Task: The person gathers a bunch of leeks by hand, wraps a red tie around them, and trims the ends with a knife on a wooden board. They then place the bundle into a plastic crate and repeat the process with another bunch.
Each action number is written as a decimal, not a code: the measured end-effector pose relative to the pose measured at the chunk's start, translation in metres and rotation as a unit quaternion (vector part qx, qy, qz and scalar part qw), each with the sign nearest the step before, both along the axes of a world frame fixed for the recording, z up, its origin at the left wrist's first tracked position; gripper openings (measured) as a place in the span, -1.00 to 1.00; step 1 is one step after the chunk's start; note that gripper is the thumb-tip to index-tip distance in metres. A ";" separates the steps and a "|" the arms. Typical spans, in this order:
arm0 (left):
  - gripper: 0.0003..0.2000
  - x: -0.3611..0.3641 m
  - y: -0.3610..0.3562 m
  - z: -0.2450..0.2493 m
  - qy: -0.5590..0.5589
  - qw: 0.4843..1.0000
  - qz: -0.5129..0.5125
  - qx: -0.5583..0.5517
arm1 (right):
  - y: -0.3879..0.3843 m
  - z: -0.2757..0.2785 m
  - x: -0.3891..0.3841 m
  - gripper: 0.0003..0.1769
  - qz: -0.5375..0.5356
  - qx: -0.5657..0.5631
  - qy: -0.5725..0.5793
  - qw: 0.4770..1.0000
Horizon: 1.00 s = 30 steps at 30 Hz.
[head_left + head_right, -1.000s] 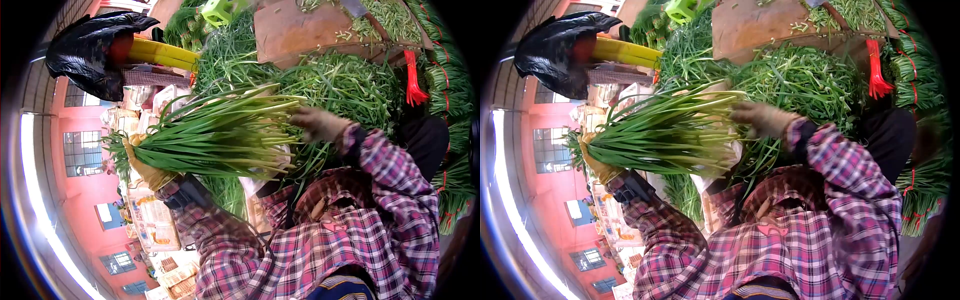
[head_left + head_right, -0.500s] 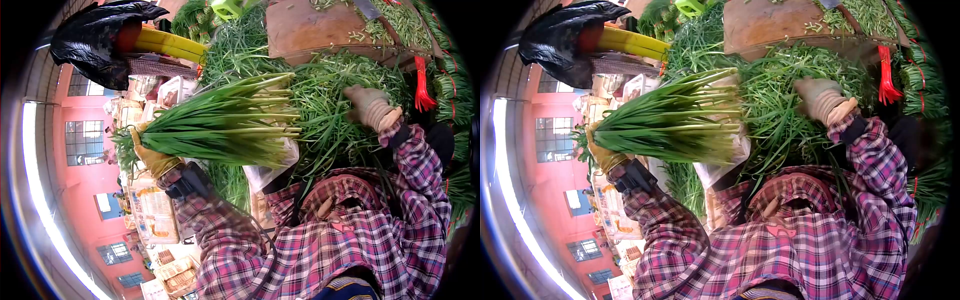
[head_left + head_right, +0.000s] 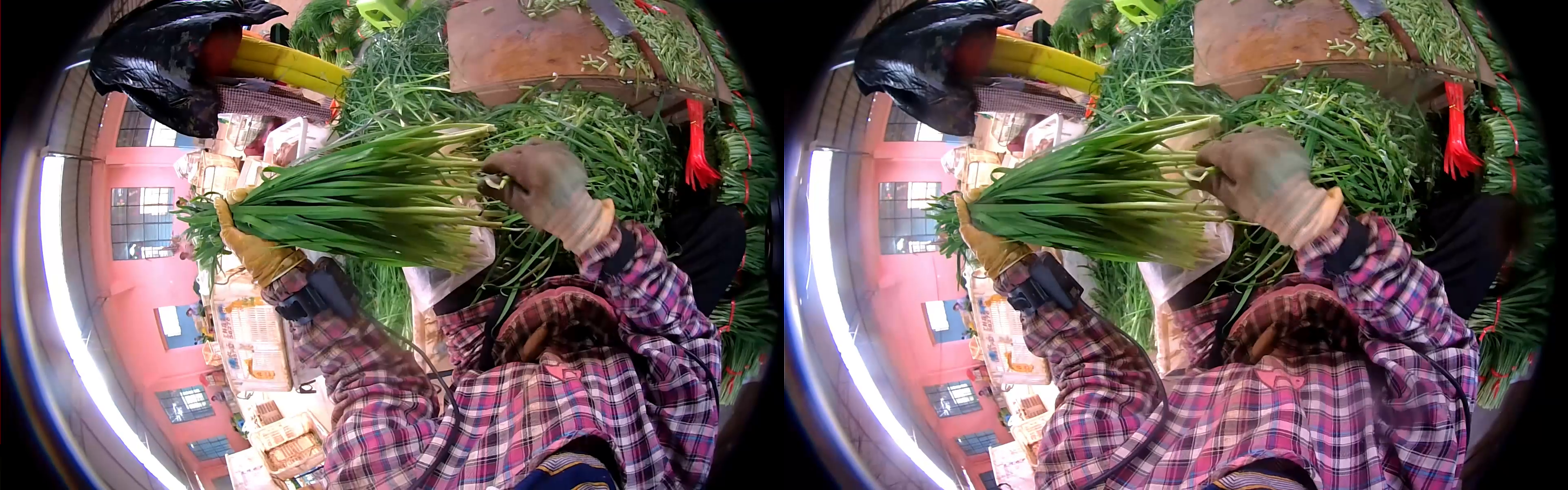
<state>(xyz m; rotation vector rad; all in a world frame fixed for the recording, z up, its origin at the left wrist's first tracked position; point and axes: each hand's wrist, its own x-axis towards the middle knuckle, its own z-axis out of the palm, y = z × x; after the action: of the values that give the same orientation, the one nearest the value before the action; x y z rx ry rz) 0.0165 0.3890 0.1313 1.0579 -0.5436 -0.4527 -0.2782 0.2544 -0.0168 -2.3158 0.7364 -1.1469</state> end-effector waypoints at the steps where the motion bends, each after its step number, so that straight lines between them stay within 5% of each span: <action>1: -0.69 0.001 -0.002 -0.003 -0.001 1.000 -0.004 -0.010 | -0.003 0.001 0.005 -0.71 0.039 0.085 0.125 0.988; 2: -0.70 0.001 -0.005 -0.004 -0.003 1.000 -0.008 -0.022 | -0.006 0.004 0.011 -0.71 0.035 0.084 0.125 0.988; 4: -0.72 -0.004 -0.008 -0.006 -0.001 1.000 -0.013 -0.020 | -0.011 0.019 0.025 -0.59 0.124 0.229 0.298 0.918; 6: -0.72 -0.006 -0.008 -0.005 -0.036 0.999 0.009 -0.004 | -0.011 -0.002 0.046 -0.64 0.150 0.291 0.197 0.924; 7: -0.72 -0.005 -0.007 -0.004 -0.037 0.999 0.011 -0.003 | -0.007 -0.007 0.051 -0.68 0.264 0.478 -0.013 0.837; 8: -0.71 -0.005 -0.007 -0.002 -0.034 0.999 0.011 0.004 | -0.004 -0.013 0.054 -0.72 0.351 0.619 -0.221 0.667; 10: -0.69 -0.004 -0.007 -0.001 -0.025 1.000 0.010 0.016 | 0.010 0.003 0.045 -0.77 0.284 0.612 -0.182 0.715; 12: -0.68 0.002 -0.004 -0.004 -0.012 1.000 -0.008 -0.001 | 0.018 -0.005 0.032 -0.85 0.191 0.441 -0.078 0.873; 13: -0.68 0.005 -0.001 -0.005 -0.001 0.999 -0.027 -0.018 | 0.019 -0.028 0.026 -0.91 0.084 0.129 -0.068 0.986; 14: -0.68 0.006 0.001 -0.006 -0.001 1.000 -0.022 -0.019 | 0.012 -0.039 0.013 -0.95 -0.003 -0.026 0.120 0.992; 16: -0.67 0.005 0.001 -0.008 -0.039 0.999 0.020 -0.014 | -0.021 -0.074 -0.013 -0.91 -0.003 0.115 0.467 0.877; 17: -0.69 0.002 0.001 -0.007 -0.015 1.000 0.010 -0.019 | -0.031 -0.093 -0.031 -0.87 0.030 0.089 0.529 0.843; 18: -0.69 0.004 0.001 -0.008 -0.013 1.000 0.013 -0.021 | -0.044 -0.065 -0.035 -0.71 0.086 0.230 0.615 0.749; 20: -0.73 0.008 0.001 -0.009 -0.006 1.000 0.008 -0.022 | -0.030 -0.028 -0.043 -0.72 0.003 0.087 0.499 0.862; 22: -0.75 0.003 -0.004 -0.009 0.017 0.999 -0.007 -0.035 | -0.023 0.003 -0.027 -0.73 -0.014 0.073 0.298 0.952; 23: -0.75 0.001 -0.006 -0.009 -0.001 1.000 -0.007 -0.028 | -0.021 -0.014 -0.001 -0.74 0.093 0.261 0.036 0.960; 24: -0.76 -0.001 -0.007 -0.007 -0.019 1.000 -0.005 -0.022 | -0.020 -0.030 0.026 -0.76 0.193 0.416 -0.231 0.858; 25: -0.77 -0.002 -0.009 -0.006 -0.020 0.999 0.012 -0.026 | -0.012 -0.010 0.038 -0.76 0.061 0.129 -0.059 0.988; 26: -0.77 -0.002 -0.010 -0.005 -0.024 0.999 0.012 -0.028 | -0.003 0.008 0.049 -0.75 -0.082 -0.177 0.121 0.973; 30: -0.78 0.000 -0.006 -0.002 0.036 0.998 -0.028 -0.048 | -0.007 0.006 0.079 -0.74 -0.008 -0.132 -0.088 0.987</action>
<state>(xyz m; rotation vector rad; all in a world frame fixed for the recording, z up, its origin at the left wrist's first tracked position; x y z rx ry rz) 0.0165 0.3835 0.1295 0.9316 -0.5266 -0.5077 -0.1987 0.2478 -0.0111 -2.3800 0.5670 -1.5140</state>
